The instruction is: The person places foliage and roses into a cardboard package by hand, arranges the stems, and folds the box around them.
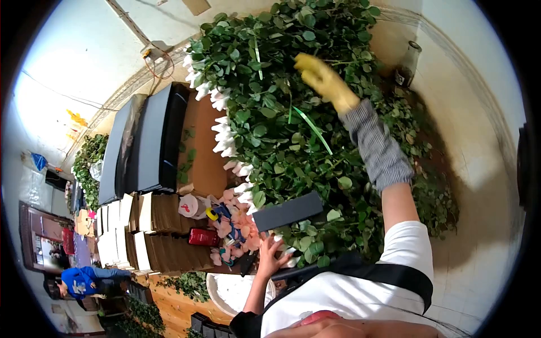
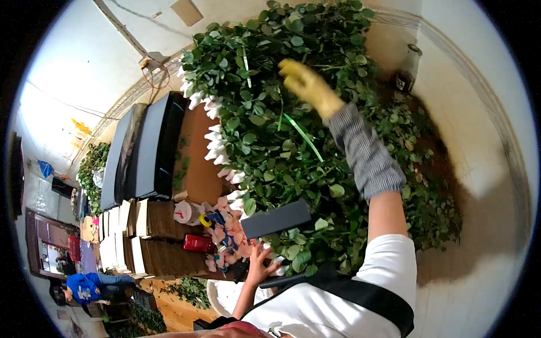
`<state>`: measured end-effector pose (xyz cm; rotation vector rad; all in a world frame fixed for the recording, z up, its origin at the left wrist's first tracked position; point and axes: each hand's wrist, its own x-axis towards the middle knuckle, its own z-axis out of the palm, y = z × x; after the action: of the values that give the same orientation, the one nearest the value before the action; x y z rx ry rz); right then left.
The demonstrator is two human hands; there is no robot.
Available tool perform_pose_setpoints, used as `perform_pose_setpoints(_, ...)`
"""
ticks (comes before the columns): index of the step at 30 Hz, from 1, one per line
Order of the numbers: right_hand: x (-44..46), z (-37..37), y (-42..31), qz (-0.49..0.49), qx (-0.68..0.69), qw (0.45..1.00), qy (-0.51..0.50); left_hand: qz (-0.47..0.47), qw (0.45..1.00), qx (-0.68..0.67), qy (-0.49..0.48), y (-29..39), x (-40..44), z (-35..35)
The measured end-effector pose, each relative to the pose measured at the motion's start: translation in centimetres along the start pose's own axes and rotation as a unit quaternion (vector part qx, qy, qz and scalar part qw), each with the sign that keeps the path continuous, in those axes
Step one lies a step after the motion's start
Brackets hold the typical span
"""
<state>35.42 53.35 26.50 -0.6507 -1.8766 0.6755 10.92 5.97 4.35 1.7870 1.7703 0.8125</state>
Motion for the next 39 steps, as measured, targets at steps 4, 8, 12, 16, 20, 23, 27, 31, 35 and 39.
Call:
perform_pose_setpoints(4,5.0,-3.8,7.4,0.259,-0.462,0.848,-0.024,-0.017,0.999,0.035,-0.033,0.3,0.1,-0.6)
perform_pose_setpoints(8,-0.9,-0.8,9.8,0.305,-0.456,0.830,-0.099,-0.011,1.000,0.022,-0.010,0.5,0.2,-0.4)
perform_pose_setpoints(12,-7.3,-0.4,7.1,0.303,-0.275,0.909,-0.080,-0.002,1.000,0.019,-0.004,-0.1,-0.1,0.0)
perform_pose_setpoints(16,-4.6,-2.2,-0.5,0.192,-0.446,0.873,-0.039,0.011,1.000,0.003,0.007,-0.6,0.0,0.3)
perform_pose_setpoints(20,3.2,-4.0,-13.4,0.040,-0.694,0.719,-0.009,0.016,1.000,0.010,0.007,-0.3,0.0,0.1)
perform_pose_setpoints(23,6.3,-7.2,-19.2,-0.210,-0.749,0.602,0.180,0.016,1.000,0.025,0.001,-0.4,0.0,0.0)
perform_pose_setpoints(27,4.8,-13.2,-20.7,-0.343,-0.635,0.669,0.179,0.021,0.999,0.025,0.009,-0.1,0.1,0.0)
perform_pose_setpoints(31,-6.6,-14.7,-19.8,-0.008,-0.628,0.762,0.158,0.048,0.997,0.050,0.032,-0.3,0.0,0.0)
perform_pose_setpoints(35,-14.8,-16.4,-15.4,0.089,-0.536,0.839,-0.003,0.021,1.000,-0.003,0.012,0.5,0.2,-0.6)
perform_pose_setpoints(39,-17.0,-18.3,-23.8,-0.105,-0.653,0.743,0.099,0.030,0.999,0.024,0.012,0.6,0.3,-0.6)
